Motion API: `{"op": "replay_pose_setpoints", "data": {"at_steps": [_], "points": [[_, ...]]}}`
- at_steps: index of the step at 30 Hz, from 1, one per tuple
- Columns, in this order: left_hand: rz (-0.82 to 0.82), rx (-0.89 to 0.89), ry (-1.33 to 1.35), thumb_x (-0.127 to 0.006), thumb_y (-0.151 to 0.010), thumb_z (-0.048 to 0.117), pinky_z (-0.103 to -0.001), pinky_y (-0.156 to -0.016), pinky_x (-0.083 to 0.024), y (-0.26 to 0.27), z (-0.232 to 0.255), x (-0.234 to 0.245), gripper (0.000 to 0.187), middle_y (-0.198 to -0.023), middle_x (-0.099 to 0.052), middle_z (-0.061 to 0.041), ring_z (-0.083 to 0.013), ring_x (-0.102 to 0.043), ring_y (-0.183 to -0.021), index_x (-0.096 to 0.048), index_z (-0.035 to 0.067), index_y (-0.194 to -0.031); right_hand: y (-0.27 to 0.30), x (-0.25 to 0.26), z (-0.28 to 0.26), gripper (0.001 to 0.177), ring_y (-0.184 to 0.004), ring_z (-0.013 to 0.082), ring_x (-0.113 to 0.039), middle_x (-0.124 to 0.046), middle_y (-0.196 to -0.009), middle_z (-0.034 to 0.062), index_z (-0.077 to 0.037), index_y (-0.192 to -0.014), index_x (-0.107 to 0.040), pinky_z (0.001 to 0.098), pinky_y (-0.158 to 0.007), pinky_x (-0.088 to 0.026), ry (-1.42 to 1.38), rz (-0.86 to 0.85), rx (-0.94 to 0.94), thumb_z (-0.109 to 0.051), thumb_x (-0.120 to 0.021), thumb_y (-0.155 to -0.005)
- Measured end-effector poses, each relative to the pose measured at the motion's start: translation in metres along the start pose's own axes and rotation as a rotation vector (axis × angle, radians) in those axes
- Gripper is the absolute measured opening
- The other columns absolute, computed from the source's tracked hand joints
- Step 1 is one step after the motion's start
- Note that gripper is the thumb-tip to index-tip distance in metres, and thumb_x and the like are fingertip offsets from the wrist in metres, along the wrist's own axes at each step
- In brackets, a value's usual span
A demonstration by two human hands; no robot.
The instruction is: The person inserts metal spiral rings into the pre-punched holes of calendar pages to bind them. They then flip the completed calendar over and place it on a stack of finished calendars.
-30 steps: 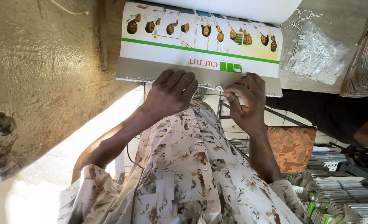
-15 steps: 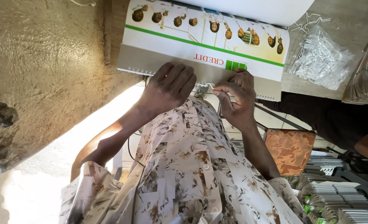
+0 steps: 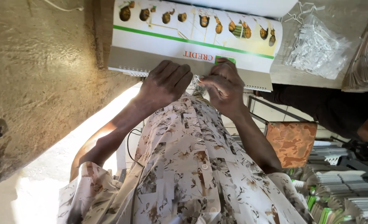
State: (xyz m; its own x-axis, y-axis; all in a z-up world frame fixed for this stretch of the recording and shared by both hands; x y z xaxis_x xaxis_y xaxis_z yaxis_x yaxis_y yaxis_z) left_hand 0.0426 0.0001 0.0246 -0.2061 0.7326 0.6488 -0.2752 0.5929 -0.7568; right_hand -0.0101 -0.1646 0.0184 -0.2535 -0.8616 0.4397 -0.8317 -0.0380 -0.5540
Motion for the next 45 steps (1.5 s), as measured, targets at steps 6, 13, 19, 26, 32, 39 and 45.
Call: {"op": "replay_pose_setpoints", "data": {"at_steps": [6,13,19,26,32,39,45], "points": [[0.015,0.017,-0.044,-0.065,-0.100,0.004,-0.032,-0.069,-0.057,-0.007,0.003,0.000,0.017,-0.081,-0.063,-0.006,-0.0212,-0.064,-0.069,-0.070,0.010,-0.085,-0.007,0.011,-0.013,0.017,-0.093,0.0303,-0.059,-0.054,-0.093,0.0086,-0.006,-0.102,-0.072,0.0569,-0.102,-0.047,0.184,-0.042,0.081,-0.021,-0.079,-0.097],[0.019,0.042,0.133,-0.067,-0.098,0.008,-0.033,-0.074,-0.056,-0.033,0.024,0.008,0.011,-0.091,-0.065,-0.003,-0.0208,-0.064,-0.078,-0.072,0.012,-0.089,0.006,0.026,-0.004,0.006,-0.087,0.0269,-0.060,-0.056,-0.090,0.0028,-0.014,-0.096,-0.074,0.0541,-0.098,-0.050,0.414,-0.047,0.125,-0.009,-0.075,-0.099],[0.050,0.056,0.066,-0.052,-0.100,0.002,-0.032,-0.066,-0.052,-0.036,0.028,0.001,0.025,-0.085,-0.059,-0.002,-0.0207,-0.061,-0.073,-0.069,0.012,-0.084,0.002,0.023,-0.007,0.011,-0.086,0.0272,-0.062,-0.054,-0.089,0.0024,-0.014,-0.094,-0.072,0.0534,-0.098,-0.051,0.390,-0.052,0.104,-0.004,-0.072,-0.099],[-0.019,0.136,0.081,-0.053,-0.093,0.000,-0.032,-0.064,-0.053,-0.037,0.025,-0.002,0.023,-0.085,-0.059,0.000,-0.0192,-0.064,-0.072,-0.071,0.011,-0.084,-0.001,0.022,-0.010,0.008,-0.085,0.0310,-0.061,-0.054,-0.091,0.0054,-0.010,-0.096,-0.070,0.0553,-0.094,-0.052,0.373,-0.103,0.093,-0.006,-0.067,-0.102],[-0.181,0.286,0.312,-0.066,-0.089,0.000,-0.039,-0.071,-0.058,-0.031,0.016,-0.012,0.011,-0.087,-0.063,-0.001,-0.0256,-0.071,-0.081,-0.072,0.010,-0.088,-0.001,0.022,-0.008,0.012,-0.087,0.0322,-0.063,-0.056,-0.090,0.0061,-0.010,-0.092,-0.070,0.0536,-0.093,-0.051,0.334,-0.108,0.061,-0.002,-0.069,-0.100],[-0.202,0.405,0.520,-0.073,-0.083,-0.003,-0.040,-0.069,-0.058,-0.031,0.004,-0.008,0.011,-0.085,-0.066,-0.003,-0.0288,-0.072,-0.080,-0.071,0.008,-0.084,0.005,0.019,0.001,0.012,-0.092,0.0324,-0.067,-0.061,-0.092,0.0062,-0.009,-0.092,-0.073,0.0509,-0.093,-0.051,0.311,-0.118,0.082,0.000,-0.072,-0.099],[-0.220,0.220,0.178,-0.066,-0.080,-0.005,-0.038,-0.072,-0.058,-0.025,0.022,-0.020,0.016,-0.086,-0.065,-0.003,-0.0257,-0.071,-0.082,-0.072,0.010,-0.083,0.011,0.018,0.013,0.010,-0.091,0.0334,-0.065,-0.059,-0.092,0.0042,-0.012,-0.096,-0.072,0.0483,-0.084,-0.052,0.269,-0.145,-0.004,-0.007,-0.068,-0.102]]}}
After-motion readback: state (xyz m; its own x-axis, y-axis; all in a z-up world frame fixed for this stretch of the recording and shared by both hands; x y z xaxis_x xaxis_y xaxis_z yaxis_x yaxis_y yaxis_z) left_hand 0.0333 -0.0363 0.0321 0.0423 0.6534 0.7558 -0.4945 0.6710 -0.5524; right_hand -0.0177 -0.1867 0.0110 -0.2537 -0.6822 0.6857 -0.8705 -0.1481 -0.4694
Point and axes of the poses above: each hand's wrist, its own y-axis away from the middle knuckle, its own x-axis out of the back of the hand, z = x × y, the point moved 6 cm from there along -y, towards the middle knuckle
